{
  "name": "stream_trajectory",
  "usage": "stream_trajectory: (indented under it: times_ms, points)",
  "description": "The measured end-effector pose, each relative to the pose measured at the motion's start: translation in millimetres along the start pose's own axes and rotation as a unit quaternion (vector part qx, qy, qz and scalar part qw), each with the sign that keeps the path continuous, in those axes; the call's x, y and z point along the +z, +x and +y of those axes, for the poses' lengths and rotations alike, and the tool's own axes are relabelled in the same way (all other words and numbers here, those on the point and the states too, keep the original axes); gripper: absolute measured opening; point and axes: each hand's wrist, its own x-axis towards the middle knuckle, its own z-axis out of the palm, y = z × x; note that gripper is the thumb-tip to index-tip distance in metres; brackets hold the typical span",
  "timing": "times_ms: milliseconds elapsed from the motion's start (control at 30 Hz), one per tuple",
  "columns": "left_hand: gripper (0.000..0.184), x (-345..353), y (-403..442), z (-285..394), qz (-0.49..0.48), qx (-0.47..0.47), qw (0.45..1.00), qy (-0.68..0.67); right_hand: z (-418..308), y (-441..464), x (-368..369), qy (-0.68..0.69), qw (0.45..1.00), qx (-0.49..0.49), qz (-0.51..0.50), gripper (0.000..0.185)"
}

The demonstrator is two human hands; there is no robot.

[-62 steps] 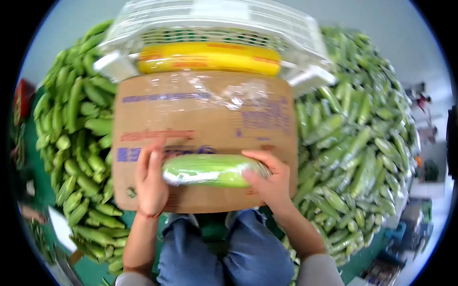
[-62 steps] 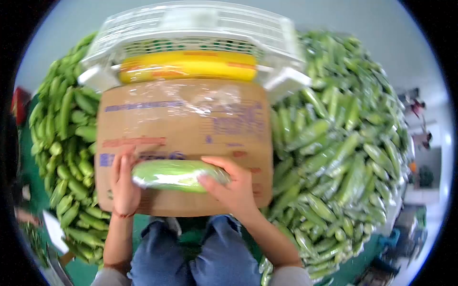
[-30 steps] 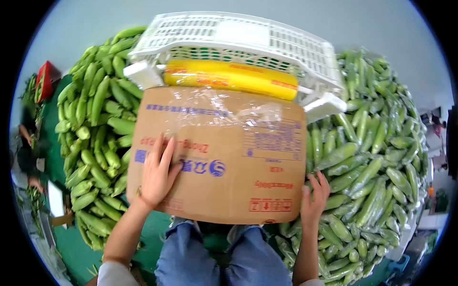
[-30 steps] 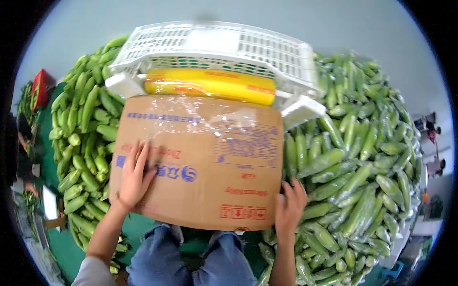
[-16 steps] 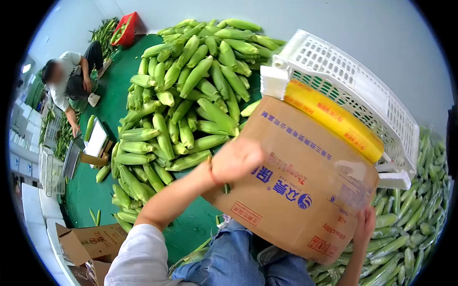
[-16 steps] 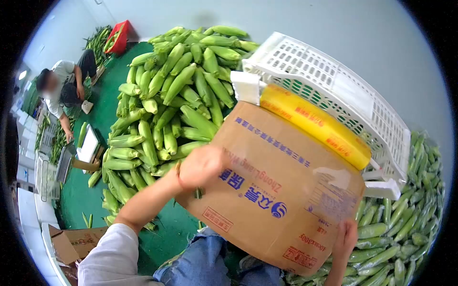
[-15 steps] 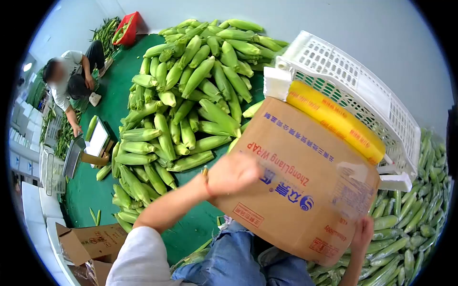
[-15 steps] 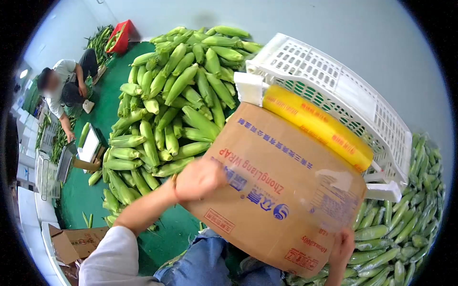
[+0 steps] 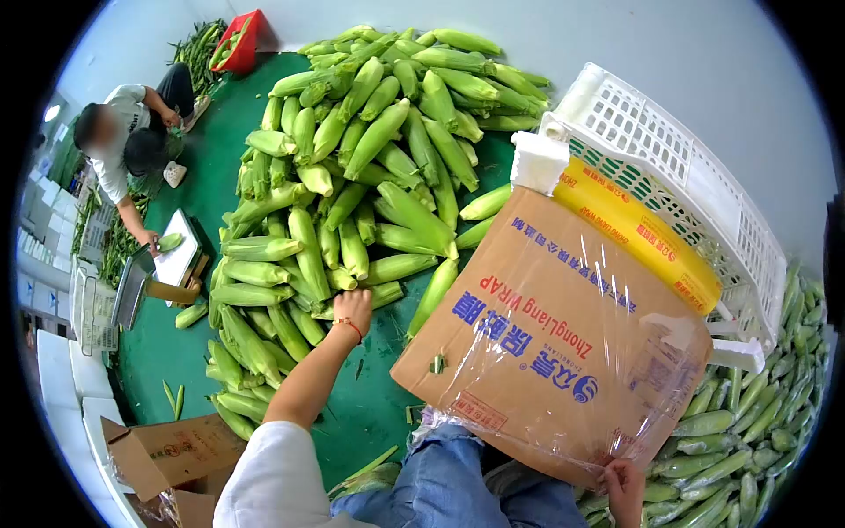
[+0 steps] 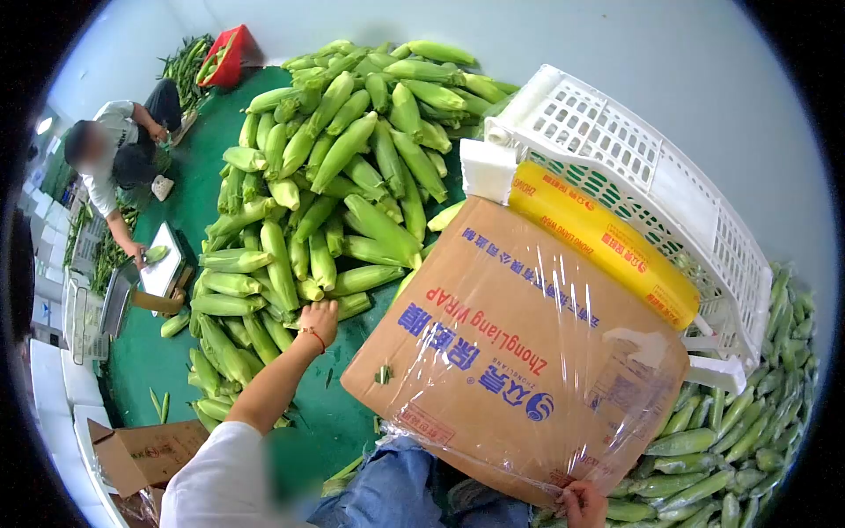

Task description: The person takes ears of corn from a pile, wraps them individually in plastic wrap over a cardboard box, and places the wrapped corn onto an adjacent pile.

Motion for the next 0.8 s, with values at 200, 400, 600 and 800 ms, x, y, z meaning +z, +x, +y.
stream_trajectory:
  times_ms: [200, 400, 600, 800]
  points:
    - [0.052, -1, -22, -28, 0.026, 0.034, 0.997, -0.059, -3, -6, 8, 0.087, 0.990, 0.110, 0.016, 0.009]
    - [0.049, -120, -82, -29, -0.004, -0.156, 0.704, -0.693, -8, -8, 15, 0.125, 0.982, 0.135, 0.037, 0.008]
    - [0.068, -302, -108, 67, 0.094, 0.371, 0.838, -0.390, -16, -9, 25, -0.008, 0.992, 0.099, 0.082, 0.013]
    - [0.051, -325, -97, 204, 0.104, 0.564, 0.782, -0.243, -51, -34, 8, 0.064, 0.990, 0.021, 0.125, 0.013]
